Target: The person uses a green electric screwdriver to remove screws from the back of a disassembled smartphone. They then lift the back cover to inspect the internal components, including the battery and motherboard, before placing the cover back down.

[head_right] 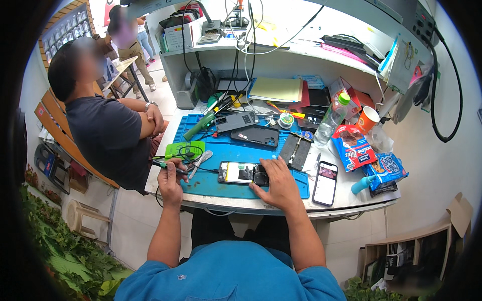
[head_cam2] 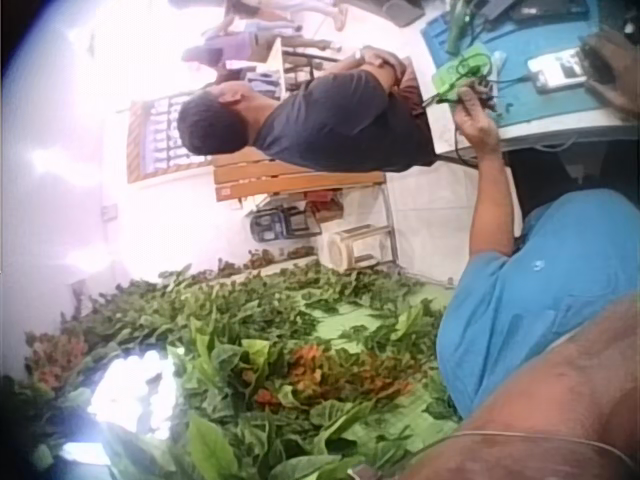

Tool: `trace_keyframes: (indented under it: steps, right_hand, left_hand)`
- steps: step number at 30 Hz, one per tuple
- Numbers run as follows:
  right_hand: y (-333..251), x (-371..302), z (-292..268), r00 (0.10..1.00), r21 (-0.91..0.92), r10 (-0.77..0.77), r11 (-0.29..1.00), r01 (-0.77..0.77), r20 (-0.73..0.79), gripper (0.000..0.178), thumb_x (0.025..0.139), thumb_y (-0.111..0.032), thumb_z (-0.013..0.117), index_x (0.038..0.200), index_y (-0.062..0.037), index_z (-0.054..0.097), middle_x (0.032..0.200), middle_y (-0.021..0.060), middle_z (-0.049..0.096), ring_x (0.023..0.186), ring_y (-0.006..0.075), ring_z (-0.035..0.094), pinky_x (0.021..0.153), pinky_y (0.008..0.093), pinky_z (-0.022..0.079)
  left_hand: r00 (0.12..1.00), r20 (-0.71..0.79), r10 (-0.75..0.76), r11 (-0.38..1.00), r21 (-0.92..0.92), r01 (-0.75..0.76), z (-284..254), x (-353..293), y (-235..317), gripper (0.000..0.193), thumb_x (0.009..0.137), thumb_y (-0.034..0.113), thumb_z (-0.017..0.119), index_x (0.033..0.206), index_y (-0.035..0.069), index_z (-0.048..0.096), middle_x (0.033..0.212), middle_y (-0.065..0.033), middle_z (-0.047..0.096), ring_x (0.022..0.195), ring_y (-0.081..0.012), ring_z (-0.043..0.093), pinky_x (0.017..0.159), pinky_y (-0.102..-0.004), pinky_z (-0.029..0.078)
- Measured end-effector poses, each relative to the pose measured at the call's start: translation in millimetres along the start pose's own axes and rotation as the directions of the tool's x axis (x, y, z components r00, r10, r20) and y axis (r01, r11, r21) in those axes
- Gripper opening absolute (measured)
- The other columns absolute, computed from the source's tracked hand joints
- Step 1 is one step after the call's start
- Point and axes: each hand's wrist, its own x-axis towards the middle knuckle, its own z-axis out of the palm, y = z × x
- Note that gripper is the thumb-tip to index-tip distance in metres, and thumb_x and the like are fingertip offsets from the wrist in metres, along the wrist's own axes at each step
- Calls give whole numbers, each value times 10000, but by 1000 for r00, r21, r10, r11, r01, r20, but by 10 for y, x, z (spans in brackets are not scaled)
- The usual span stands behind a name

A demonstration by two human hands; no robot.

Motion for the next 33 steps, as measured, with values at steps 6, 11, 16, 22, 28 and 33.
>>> trace_keyframes:
  steps: [6,11,16,22,28,33]
  right_hand:
    - [17,-12,4,1000,2,2,1000,-2,-2,787,921,-431,884,1497,49,643,1386,258,715,1378,424,642,1355,570,368]
    - [8,-6,-7,1000,12,-6,1000,6,-6,778,924,-425,883,1491,51,645,1386,257,715,1375,424,643,1353,568,370]
    - [13,-13,-6,1000,17,-9,1000,9,-14,773,928,-424,881,1489,53,646,1390,258,715,1375,426,644,1352,574,369]
    - [31,-13,20,999,20,-36,999,36,-10,773,913,-402,904,1491,44,649,1383,254,710,1381,421,628,1363,571,352]
    - [135,180,-112,992,-37,-59,997,64,109,867,800,-377,1003,1483,25,652,1277,231,696,1273,423,616,1247,523,434]
    - [-98,421,-321,973,36,29,999,-38,229,664,784,-353,1011,1254,-20,681,1187,191,705,1199,399,642,1108,506,495]
  left_hand:
    - [993,-114,-9,999,-44,4,98,69,-4,296,1203,245,637,1372,5,660,1114,-77,733,919,-148,708,894,-315,607]
    - [997,-76,24,999,-36,-27,78,77,-48,315,1220,272,601,1372,1,654,1042,-63,711,872,-141,689,852,-309,586]
    - [1000,-16,11,1000,-29,-11,88,49,21,399,1244,358,530,1362,-8,637,935,-53,649,784,-145,652,728,-305,557]
    - [998,-7,-64,995,-75,63,75,62,71,448,1252,410,493,1354,-7,620,886,-47,613,749,-152,637,661,-313,536]
    - [997,-7,-75,990,-122,73,75,65,50,432,1248,405,507,1344,5,636,889,-46,617,736,-155,632,663,-320,535]
    - [998,-17,-65,984,-166,62,30,64,46,423,1244,406,519,1339,14,645,894,-45,613,739,-162,630,664,-328,532]
